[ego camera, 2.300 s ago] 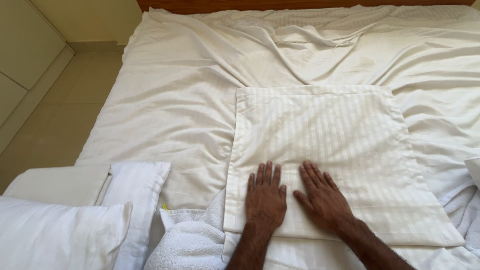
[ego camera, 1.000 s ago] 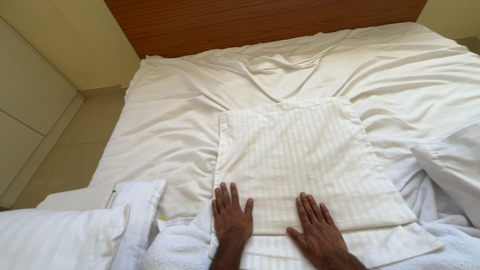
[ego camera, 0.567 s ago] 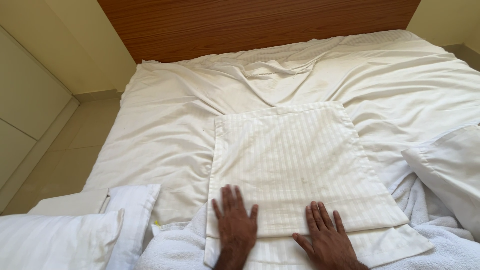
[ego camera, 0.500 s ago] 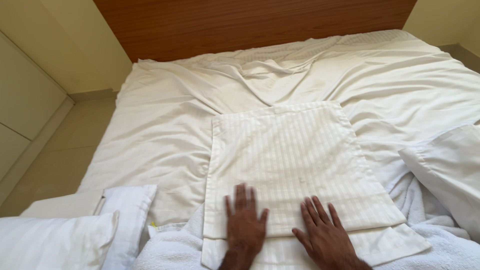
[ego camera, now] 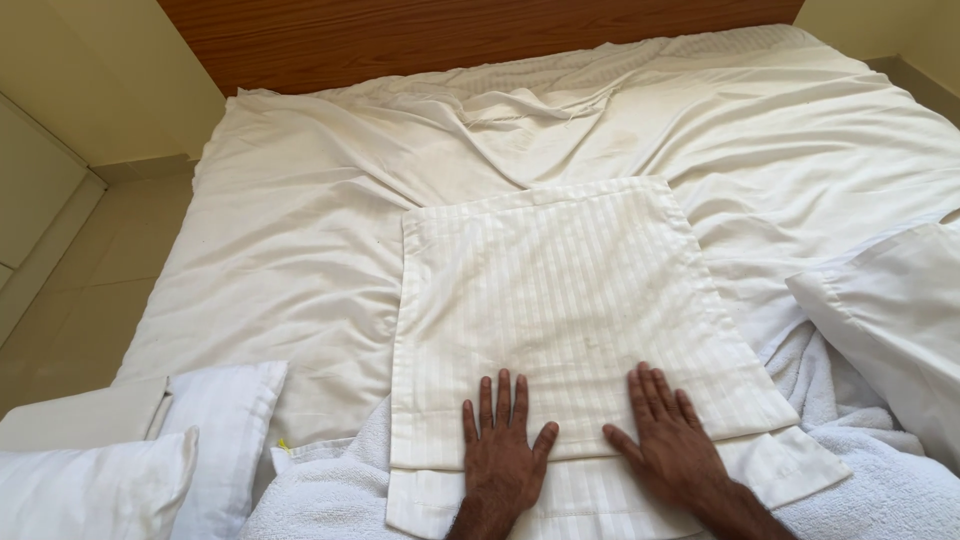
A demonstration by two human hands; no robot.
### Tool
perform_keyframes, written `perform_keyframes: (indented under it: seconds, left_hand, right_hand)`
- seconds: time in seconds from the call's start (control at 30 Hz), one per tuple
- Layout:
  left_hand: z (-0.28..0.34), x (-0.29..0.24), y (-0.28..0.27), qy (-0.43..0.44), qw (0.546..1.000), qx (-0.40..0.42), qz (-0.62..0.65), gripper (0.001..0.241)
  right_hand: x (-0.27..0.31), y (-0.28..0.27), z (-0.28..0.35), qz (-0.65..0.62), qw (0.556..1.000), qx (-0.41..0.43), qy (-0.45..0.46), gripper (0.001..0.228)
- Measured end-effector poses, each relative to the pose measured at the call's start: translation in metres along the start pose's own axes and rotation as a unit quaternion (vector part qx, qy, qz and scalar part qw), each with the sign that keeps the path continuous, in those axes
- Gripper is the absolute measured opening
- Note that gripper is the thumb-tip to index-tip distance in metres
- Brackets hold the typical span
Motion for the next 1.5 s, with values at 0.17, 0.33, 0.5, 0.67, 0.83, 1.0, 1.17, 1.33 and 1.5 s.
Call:
perform_keyframes:
  seconds: [0.17,0.33,0.5,0.67,0.83,1.0,1.17,1.33,1.5]
  left_hand:
    - [0.000,0.004,0.000,-0.031,0.999,-0.004,-0.011,0.087]
    - [0.001,0.006,-0.004,-0.052,0.998,-0.002,0.023,0.094]
    - [0.002,0.008,-0.007,-0.051,0.999,0.001,0.013,0.094]
    - [0.003,0.008,-0.006,-0.063,0.998,0.000,0.016,0.096]
    - [0.005,0.009,-0.005,-0.062,0.998,0.002,0.014,0.098]
    - [0.005,0.009,0.000,-0.074,0.997,-0.017,0.035,0.105]
    - [0.007,0.013,0.019,-0.085,0.993,-0.014,0.075,0.112]
    - [-0.034,0.012,0.008,-0.085,0.992,0.004,0.096,0.088]
    - [-0.097,-0.007,0.038,-0.064,0.893,0.313,0.318,0.070]
  right_hand:
    - [-0.029,0.014,-0.016,-0.005,0.998,0.004,0.067,0.097]
    - [-0.047,0.013,-0.019,-0.024,0.994,0.026,0.108,0.117]
    - [-0.066,0.012,-0.023,-0.036,0.987,0.041,0.149,0.138]
    - [-0.087,0.019,-0.038,-0.047,0.982,0.058,0.172,0.149]
    - [-0.102,0.019,-0.044,-0.025,0.983,0.074,0.165,0.154]
    - [-0.099,0.005,-0.043,0.028,0.974,0.127,0.187,0.156]
    - [-0.088,-0.036,-0.033,0.033,0.961,0.173,0.215,0.151]
    - [-0.072,-0.051,-0.058,0.027,0.995,-0.012,0.095,0.107]
    - [-0.018,-0.049,-0.081,-0.030,0.989,-0.083,-0.120,0.091]
Point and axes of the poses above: each hand's wrist, its own z-axis away from the middle knuckle, its own y-axis out of the palm, x = y × z, the point moved 5 cm from there along -z, towards the middle knuckle, and after that the axes turned 13 degrees about y, right-handed, at the moved point
